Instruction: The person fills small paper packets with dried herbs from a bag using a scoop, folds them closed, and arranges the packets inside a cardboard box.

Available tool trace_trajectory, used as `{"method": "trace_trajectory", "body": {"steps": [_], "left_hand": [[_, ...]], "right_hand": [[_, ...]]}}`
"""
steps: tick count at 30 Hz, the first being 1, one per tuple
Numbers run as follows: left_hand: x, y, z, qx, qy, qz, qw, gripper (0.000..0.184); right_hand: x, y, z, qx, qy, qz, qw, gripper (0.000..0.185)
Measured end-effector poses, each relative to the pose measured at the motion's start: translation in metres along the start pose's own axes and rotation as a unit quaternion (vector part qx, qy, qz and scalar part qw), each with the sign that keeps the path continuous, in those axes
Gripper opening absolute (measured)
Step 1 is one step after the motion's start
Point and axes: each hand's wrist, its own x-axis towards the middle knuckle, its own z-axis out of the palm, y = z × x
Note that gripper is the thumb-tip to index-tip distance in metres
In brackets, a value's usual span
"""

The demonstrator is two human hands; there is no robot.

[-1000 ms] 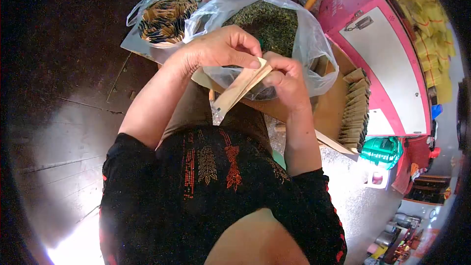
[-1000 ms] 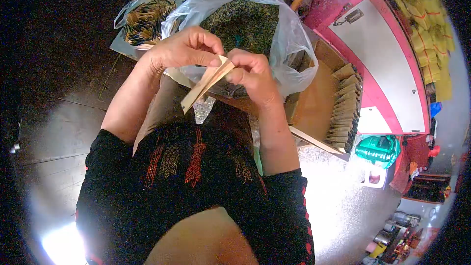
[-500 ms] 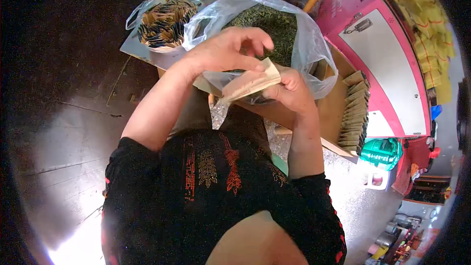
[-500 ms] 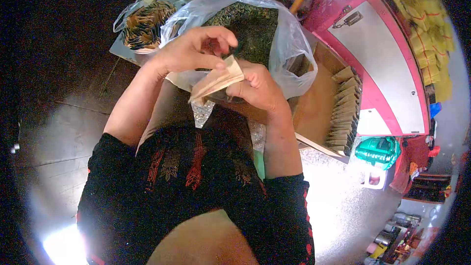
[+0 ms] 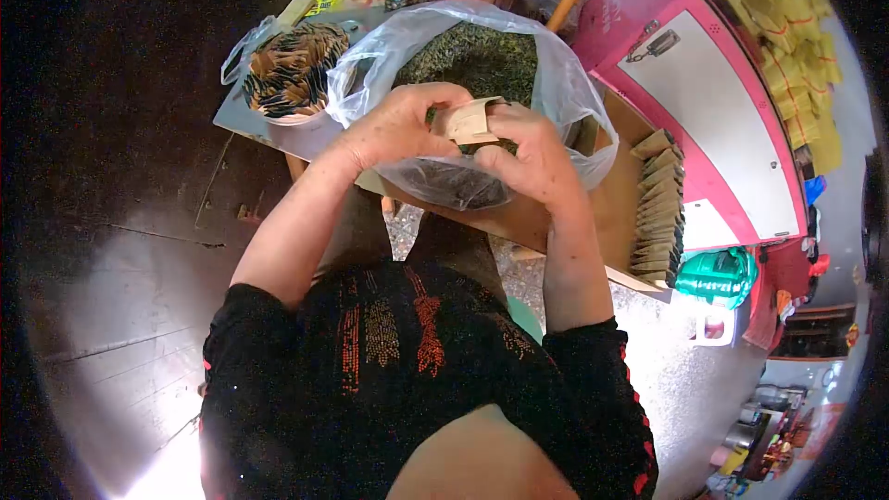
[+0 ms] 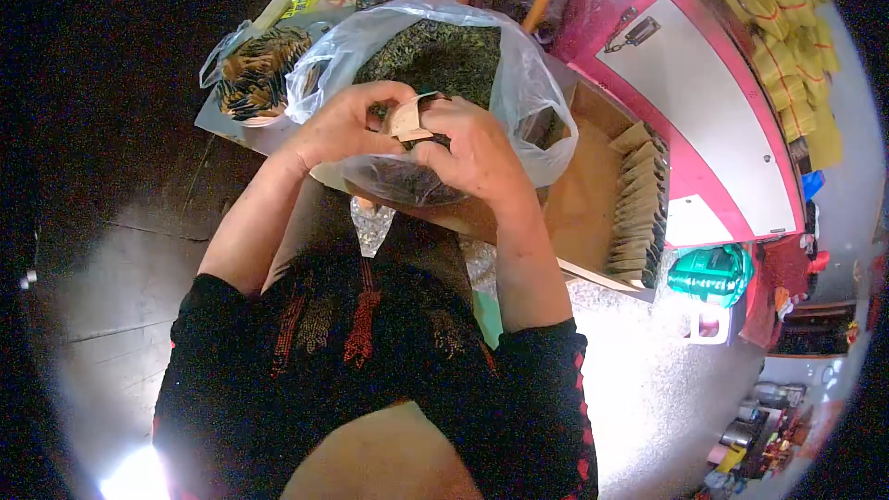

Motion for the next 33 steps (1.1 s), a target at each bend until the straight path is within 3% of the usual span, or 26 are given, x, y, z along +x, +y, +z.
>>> {"method": "trace_trajectory", "body": {"steps": [3,10,12,14,16,18,20,21,22,24,25,30,33], "left_hand": [[0.0,-0.004,0.001,-0.019,0.05,0.051,0.997,0.051],[-0.005,-0.006,-0.001,0.037,0.091,0.026,0.995,0.049],[-0.005,-0.011,-0.001,0.017,0.092,0.022,0.995,0.049],[-0.007,-0.019,-0.005,-0.057,0.103,-0.013,0.993,0.05],[-0.01,-0.026,-0.008,-0.055,0.102,-0.019,0.993,0.051],[-0.011,-0.031,-0.011,-0.045,0.095,-0.04,0.994,0.056],[-0.013,-0.024,-0.012,-0.038,0.102,-0.051,0.993,0.057],[-0.014,-0.022,-0.013,-0.055,0.107,-0.057,0.991,0.058],[-0.014,-0.02,-0.014,-0.071,0.113,-0.062,0.989,0.058],[-0.013,-0.018,-0.015,-0.064,0.107,-0.069,0.99,0.058],[-0.012,-0.021,-0.015,-0.063,0.115,-0.07,0.989,0.059],[-0.011,-0.023,-0.018,-0.07,0.134,-0.112,0.982,0.06],[-0.009,-0.035,-0.018,-0.114,0.133,-0.105,0.979,0.06]], "right_hand": [[0.007,0.003,0.0,-0.034,-0.016,-0.059,0.998,0.031],[0.013,-0.012,0.003,-0.055,-0.016,0.007,0.998,0.032],[0.015,-0.009,0.0,0.055,0.019,-0.036,0.998,0.032],[0.01,-0.003,-0.006,0.06,0.058,-0.026,0.996,0.03],[0.009,0.003,-0.013,0.162,0.092,0.037,0.982,0.026],[0.007,0.025,-0.015,0.172,0.13,-0.002,0.976,0.026],[0.006,0.046,-0.015,0.078,0.151,0.044,0.985,0.027],[0.005,0.042,-0.014,0.012,0.114,0.163,0.98,0.031],[0.005,0.044,-0.01,0.011,0.116,0.164,0.98,0.031],[0.003,0.06,0.004,-0.179,0.017,0.169,0.969,0.037],[0.002,0.066,0.014,-0.171,0.032,0.122,0.977,0.044],[0.011,0.065,0.037,-0.13,0.061,0.153,0.978,0.045],[0.014,0.079,0.047,-0.19,0.018,0.079,0.978,0.042]]}}
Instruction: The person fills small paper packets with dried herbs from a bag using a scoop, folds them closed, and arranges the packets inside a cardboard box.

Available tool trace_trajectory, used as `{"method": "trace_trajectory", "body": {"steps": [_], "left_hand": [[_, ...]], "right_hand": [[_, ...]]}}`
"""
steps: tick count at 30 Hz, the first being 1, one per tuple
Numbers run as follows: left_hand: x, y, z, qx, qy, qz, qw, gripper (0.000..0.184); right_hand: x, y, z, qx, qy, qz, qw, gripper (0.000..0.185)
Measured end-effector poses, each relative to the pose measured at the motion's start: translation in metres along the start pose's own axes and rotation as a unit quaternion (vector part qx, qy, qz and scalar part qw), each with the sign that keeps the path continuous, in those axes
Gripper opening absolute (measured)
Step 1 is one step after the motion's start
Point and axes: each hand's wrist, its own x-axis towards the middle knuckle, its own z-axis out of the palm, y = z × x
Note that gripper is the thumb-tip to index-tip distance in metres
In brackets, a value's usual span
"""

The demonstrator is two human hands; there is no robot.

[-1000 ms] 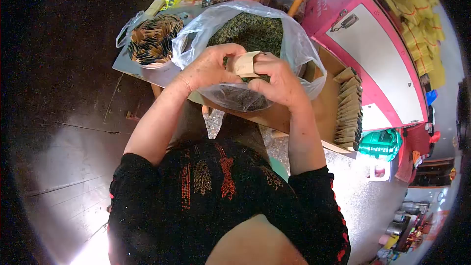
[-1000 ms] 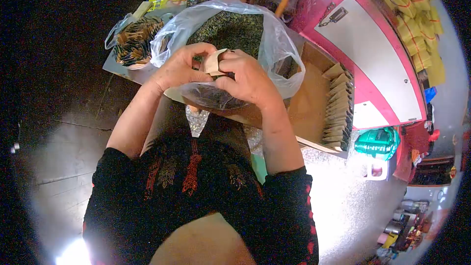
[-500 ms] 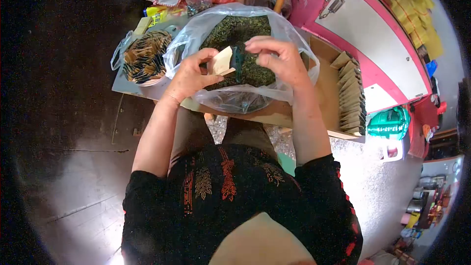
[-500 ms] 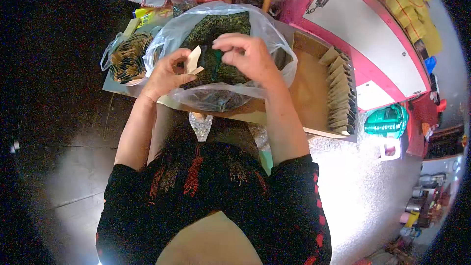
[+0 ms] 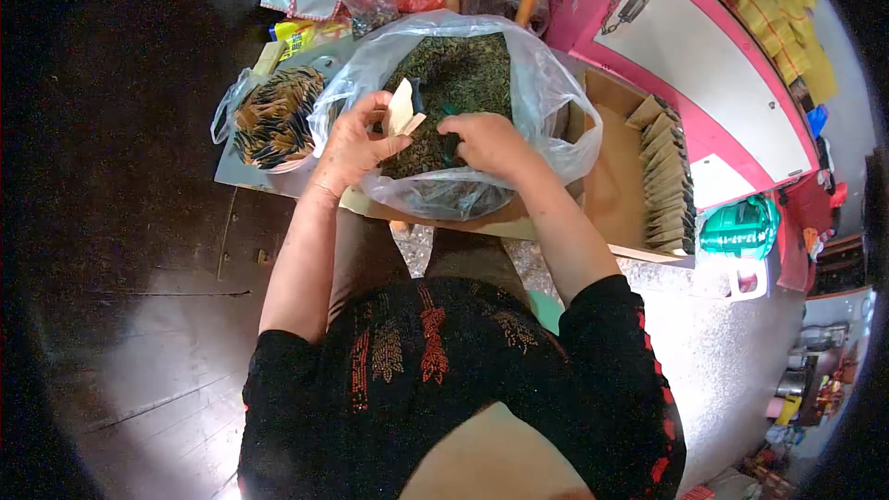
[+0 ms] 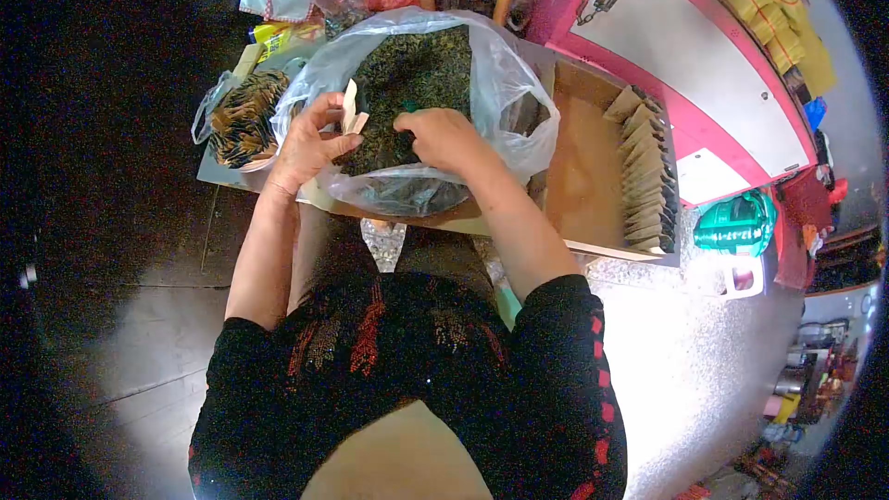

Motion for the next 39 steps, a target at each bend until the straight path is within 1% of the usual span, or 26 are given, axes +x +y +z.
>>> {"method": "trace_trajectory", "body": {"steps": [3,5,6,8,9,11,12,13,14,15,16,18,19,20,21,22,23,25,26,27,29,30,31,33,34,39], "left_hand": [[0.003,-0.003,-0.002,0.025,0.012,0.012,1.0,0.059],[0.003,-0.003,-0.002,0.049,0.036,0.015,0.998,0.058],[0.003,-0.003,-0.002,0.049,0.036,0.015,0.998,0.058],[0.003,-0.002,-0.002,0.057,0.033,0.02,0.998,0.058],[0.003,-0.002,-0.002,0.058,0.032,0.02,0.998,0.058],[0.004,-0.004,-0.001,0.063,0.032,0.012,0.997,0.058],[0.005,-0.005,-0.001,0.063,0.032,0.013,0.997,0.058],[0.005,-0.007,-0.001,0.063,0.035,0.021,0.997,0.058],[0.005,-0.009,-0.001,0.063,0.038,0.029,0.997,0.058],[0.005,-0.009,-0.002,0.063,0.039,0.028,0.997,0.058],[0.007,-0.009,-0.002,0.075,0.032,0.015,0.997,0.059],[0.01,-0.01,-0.002,0.099,0.04,0.002,0.994,0.059],[0.011,-0.012,-0.002,0.099,0.042,0.001,0.994,0.059],[0.013,-0.013,-0.002,0.105,0.037,0.003,0.994,0.059],[0.014,-0.013,-0.002,0.111,0.032,0.005,0.993,0.059],[0.014,-0.011,-0.002,0.119,0.024,0.0,0.993,0.06],[0.015,-0.012,-0.003,0.118,0.026,0.0,0.993,0.06],[0.018,-0.018,-0.003,0.127,0.02,-0.004,0.992,0.06],[0.019,-0.021,-0.003,0.125,0.022,-0.005,0.992,0.06],[0.019,-0.02,-0.003,0.13,0.022,-0.004,0.991,0.06],[0.018,-0.017,-0.003,0.134,0.025,-0.003,0.991,0.06],[0.016,-0.009,-0.001,0.18,0.036,0.002,0.983,0.059],[0.015,-0.004,0.001,0.225,0.047,0.007,0.973,0.059],[0.016,-0.004,0.002,0.235,0.049,0.008,0.971,0.059],[0.017,-0.004,0.002,0.247,0.049,0.01,0.968,0.059],[0.019,0.004,0.007,0.288,0.038,0.001,0.957,0.055]], "right_hand": [[0.001,0.002,-0.003,-0.029,-0.015,0.004,0.999,0.037],[-0.002,0.001,-0.005,0.03,0.101,0.043,0.993,0.025],[-0.001,0.004,-0.006,0.03,0.101,0.043,0.994,0.025],[0.002,0.013,-0.006,0.184,0.233,0.109,0.949,0.018],[0.006,0.014,-0.007,0.184,0.234,0.11,0.948,0.018],[0.014,0.017,-0.012,0.15,0.29,0.209,0.922,0.019],[0.018,0.021,-0.012,0.116,0.309,0.181,0.926,0.019],[0.023,0.022,-0.009,0.117,0.309,0.18,0.927,0.019],[0.027,0.023,-0.005,0.083,0.313,0.179,0.929,0.018],[0.03,0.023,-0.001,0.049,0.317,0.177,0.93,0.017],[0.033,0.022,0.003,0.05,0.316,0.176,0.931,0.017],[0.039,0.02,0.009,0.123,0.256,0.178,0.942,0.017],[0.039,0.019,0.01,0.125,0.254,0.177,0.943,0.017],[0.039,0.019,0.01,0.241,0.219,0.245,0.913,0.017],[0.038,0.018,0.008,0.353,0.18,0.308,0.865,0.017],[0.033,0.015,0.004,0.404,0.187,0.307,0.841,0.019],[0.03,0.018,0.002,0.404,0.185,0.306,0.842,0.019],[0.025,0.02,-0.003,0.485,0.215,0.298,0.793,0.021],[0.02,0.021,-0.006,0.511,0.234,0.268,0.782,0.021],[0.018,0.02,-0.011,0.51,0.232,0.268,0.784,0.021],[0.015,0.02,-0.021,0.543,0.261,0.269,0.751,0.021],[0.014,0.018,-0.025,0.553,0.272,0.269,0.74,0.022],[0.013,0.018,-0.029,0.552,0.27,0.268,0.742,0.022],[0.012,0.018,-0.036,0.563,0.31,0.259,0.721,0.021],[0.011,0.017,-0.039,0.587,0.319,0.24,0.704,0.02],[0.01,0.012,-0.047,0.579,0.303,0.238,0.719,0.021]]}}
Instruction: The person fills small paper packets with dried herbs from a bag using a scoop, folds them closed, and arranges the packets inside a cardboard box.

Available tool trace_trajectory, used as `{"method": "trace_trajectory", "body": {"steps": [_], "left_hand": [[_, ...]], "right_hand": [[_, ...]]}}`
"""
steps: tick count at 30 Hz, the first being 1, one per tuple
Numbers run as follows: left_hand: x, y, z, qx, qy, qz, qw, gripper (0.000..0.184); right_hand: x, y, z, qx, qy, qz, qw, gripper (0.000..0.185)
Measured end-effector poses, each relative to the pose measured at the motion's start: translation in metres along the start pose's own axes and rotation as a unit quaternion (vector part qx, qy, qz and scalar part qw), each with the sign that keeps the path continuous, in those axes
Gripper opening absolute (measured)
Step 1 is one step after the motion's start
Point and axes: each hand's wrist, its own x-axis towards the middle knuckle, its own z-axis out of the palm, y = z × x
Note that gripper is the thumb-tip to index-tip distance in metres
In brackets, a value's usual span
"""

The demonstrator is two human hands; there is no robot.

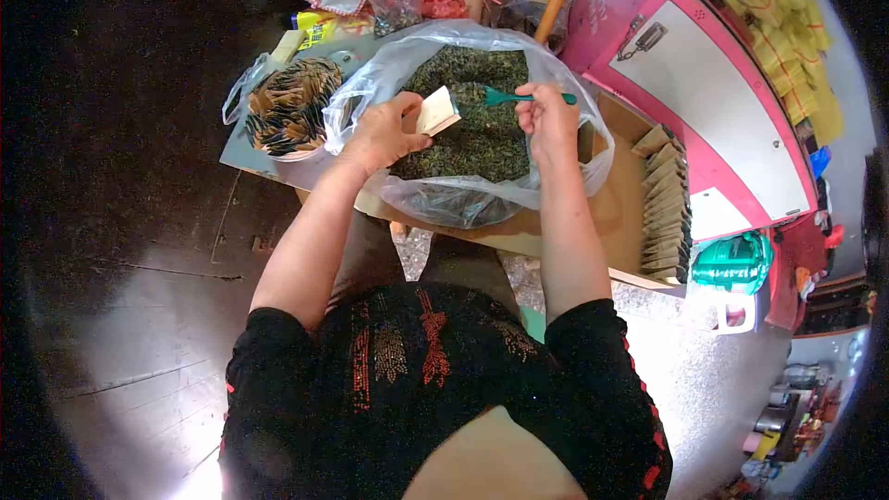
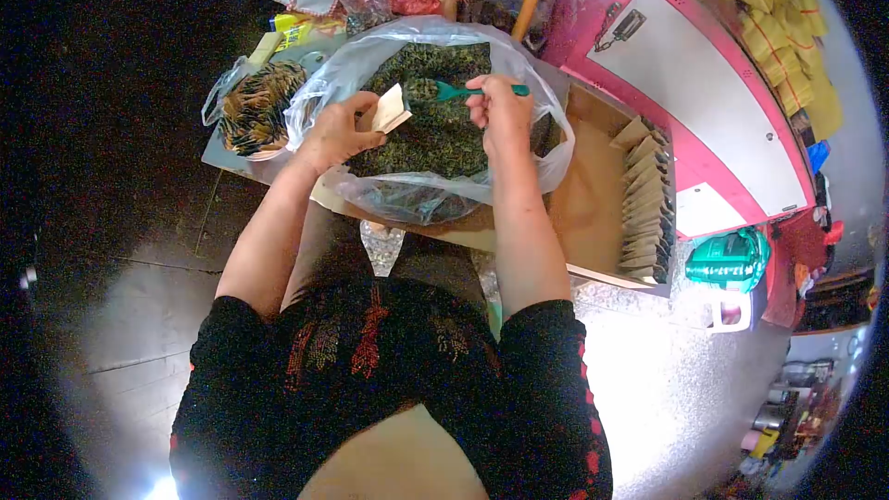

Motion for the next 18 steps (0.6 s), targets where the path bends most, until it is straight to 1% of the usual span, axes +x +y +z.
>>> {"method": "trace_trajectory", "body": {"steps": [1,5,7,8,10,11,12,13,14,15,16,17,18], "left_hand": [[0.001,0.001,0.0,0.012,-0.014,-0.003,1.0,0.054],[0.0,0.003,0.002,0.019,0.002,0.011,1.0,0.052],[-0.001,0.003,0.003,0.024,0.017,0.048,0.998,0.053],[0.0,0.002,0.004,0.024,0.017,0.047,0.998,0.053],[-0.001,0.007,0.002,0.019,-0.008,0.015,1.0,0.052],[0.0,0.007,0.002,0.019,-0.007,0.015,1.0,0.052],[0.0,0.005,0.003,0.025,0.005,0.022,0.999,0.052],[-0.001,0.003,0.005,0.032,0.018,0.028,0.999,0.053],[0.0,0.001,0.006,0.032,0.018,0.028,0.999,0.053],[0.001,0.0,0.007,0.013,0.018,0.039,0.999,0.053],[0.002,0.0,0.007,-0.006,0.017,0.05,0.999,0.054],[0.002,-0.002,0.007,-0.007,0.017,0.049,0.999,0.054],[0.001,0.002,0.004,0.007,-0.004,0.043,0.999,0.054]], "right_hand": [[0.001,0.001,-0.001,-0.005,-0.016,0.002,1.0,0.021],[0.002,0.006,0.001,-0.026,-0.028,0.013,0.999,0.019],[-0.003,0.003,0.012,-0.1,-0.039,0.013,0.994,0.018],[-0.005,0.004,0.017,-0.1,-0.039,0.013,0.994,0.018],[-0.008,0.006,0.027,-0.162,-0.097,-0.036,0.981,0.018],[-0.009,0.007,0.031,-0.233,-0.117,-0.072,0.963,0.019],[-0.012,0.005,0.035,-0.233,-0.117,-0.072,0.963,0.019],[-0.016,0.003,0.04,-0.278,-0.165,-0.166,0.932,0.018],[-0.019,0.002,0.043,-0.319,-0.211,-0.258,0.887,0.017],[-0.019,0.002,0.045,-0.312,-0.248,-0.282,0.873,0.014],[-0.019,0.001,0.045,-0.312,-0.248,-0.282,0.873,0.014],[-0.02,-0.002,0.046,-0.327,-0.259,-0.3,0.858,0.013],[-0.022,-0.005,0.046,-0.343,-0.269,-0.318,0.842,0.012]]}}
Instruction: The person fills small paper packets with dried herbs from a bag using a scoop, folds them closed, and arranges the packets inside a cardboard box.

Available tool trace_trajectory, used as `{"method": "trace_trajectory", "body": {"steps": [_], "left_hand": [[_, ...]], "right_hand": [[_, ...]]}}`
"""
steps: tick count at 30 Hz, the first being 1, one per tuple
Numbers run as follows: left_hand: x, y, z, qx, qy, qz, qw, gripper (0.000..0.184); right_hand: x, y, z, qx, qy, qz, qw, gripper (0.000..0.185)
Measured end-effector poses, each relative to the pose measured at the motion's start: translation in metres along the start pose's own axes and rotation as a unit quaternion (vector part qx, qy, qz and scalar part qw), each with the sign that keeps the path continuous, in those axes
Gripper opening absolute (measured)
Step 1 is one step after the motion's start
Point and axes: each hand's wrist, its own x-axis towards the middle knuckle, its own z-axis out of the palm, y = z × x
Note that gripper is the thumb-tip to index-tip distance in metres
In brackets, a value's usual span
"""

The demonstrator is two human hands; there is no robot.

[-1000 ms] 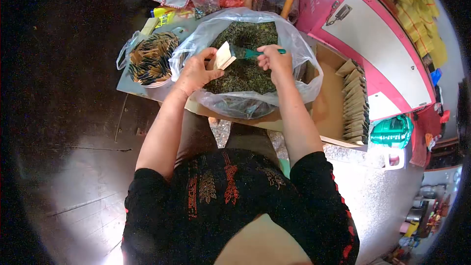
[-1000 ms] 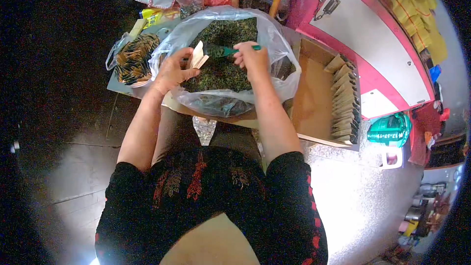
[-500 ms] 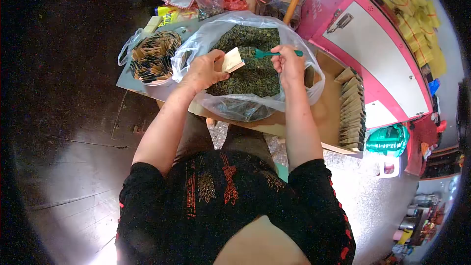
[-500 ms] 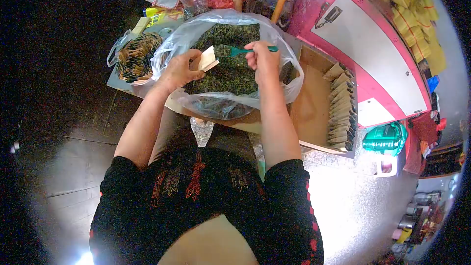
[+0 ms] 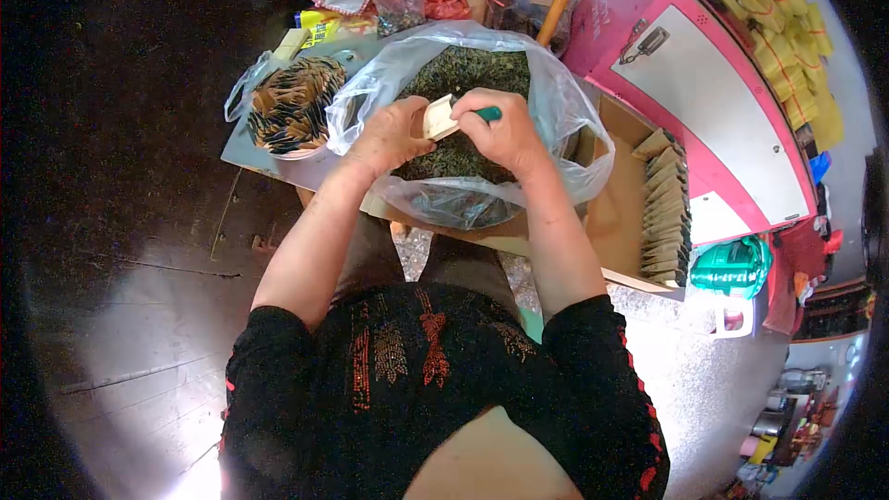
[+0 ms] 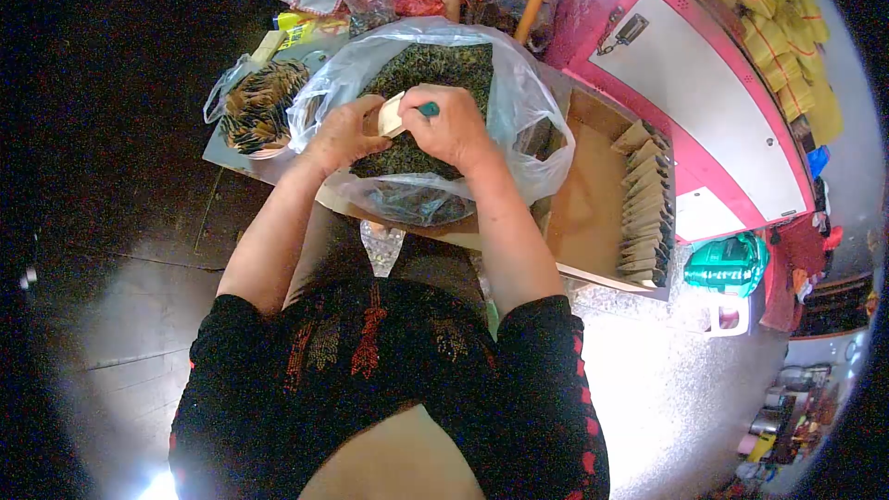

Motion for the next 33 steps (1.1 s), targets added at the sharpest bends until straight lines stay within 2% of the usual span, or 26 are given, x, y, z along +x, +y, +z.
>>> {"method": "trace_trajectory", "body": {"steps": [1,6,7,9,10,12,14,16,17,19,27,33], "left_hand": [[0.0,0.003,-0.002,0.013,-0.022,-0.006,1.0,0.055],[-0.004,0.004,-0.005,0.015,0.003,-0.016,1.0,0.056],[-0.004,0.004,-0.005,0.02,0.006,-0.024,0.999,0.056],[-0.001,0.003,-0.005,0.023,-0.008,-0.034,0.999,0.056],[0.0,0.002,-0.005,0.028,-0.023,-0.045,0.998,0.057],[0.0,-0.002,-0.001,0.024,-0.007,-0.034,0.999,0.056],[0.0,-0.003,0.0,0.023,0.01,-0.025,0.999,0.056],[-0.001,-0.001,-0.001,0.016,0.007,-0.033,0.999,0.057],[0.0,-0.001,-0.001,0.018,0.007,-0.033,0.999,0.057],[0.0,-0.002,-0.001,0.01,-0.002,-0.039,0.999,0.057],[-0.001,0.001,-0.002,0.028,-0.004,-0.038,0.999,0.054],[-0.001,0.002,-0.001,0.034,0.007,-0.023,0.999,0.053]], "right_hand": [[0.0,-0.001,-0.003,-0.001,-0.001,0.0,1.0,0.012],[-0.009,0.004,-0.041,0.101,0.172,0.182,0.963,0.017],[-0.011,0.012,-0.045,0.1,0.171,0.182,0.963,0.017],[-0.014,0.026,-0.047,-0.056,0.189,0.211,0.957,0.019],[-0.016,0.03,-0.041,-0.057,0.189,0.21,0.957,0.019],[-0.018,0.038,-0.019,-0.241,0.101,0.261,0.929,0.021],[-0.023,0.071,0.008,-0.094,0.117,0.282,0.948,0.019],[-0.013,0.051,0.018,0.074,0.109,0.404,0.905,0.018],[-0.014,0.053,0.02,0.075,0.109,0.403,0.905,0.018],[-0.017,0.057,0.023,0.189,0.17,0.417,0.873,0.019],[-0.018,0.053,-0.016,0.281,0.297,0.358,0.839,0.017],[-0.014,0.037,-0.034,0.322,0.299,0.324,0.838,0.018]]}}
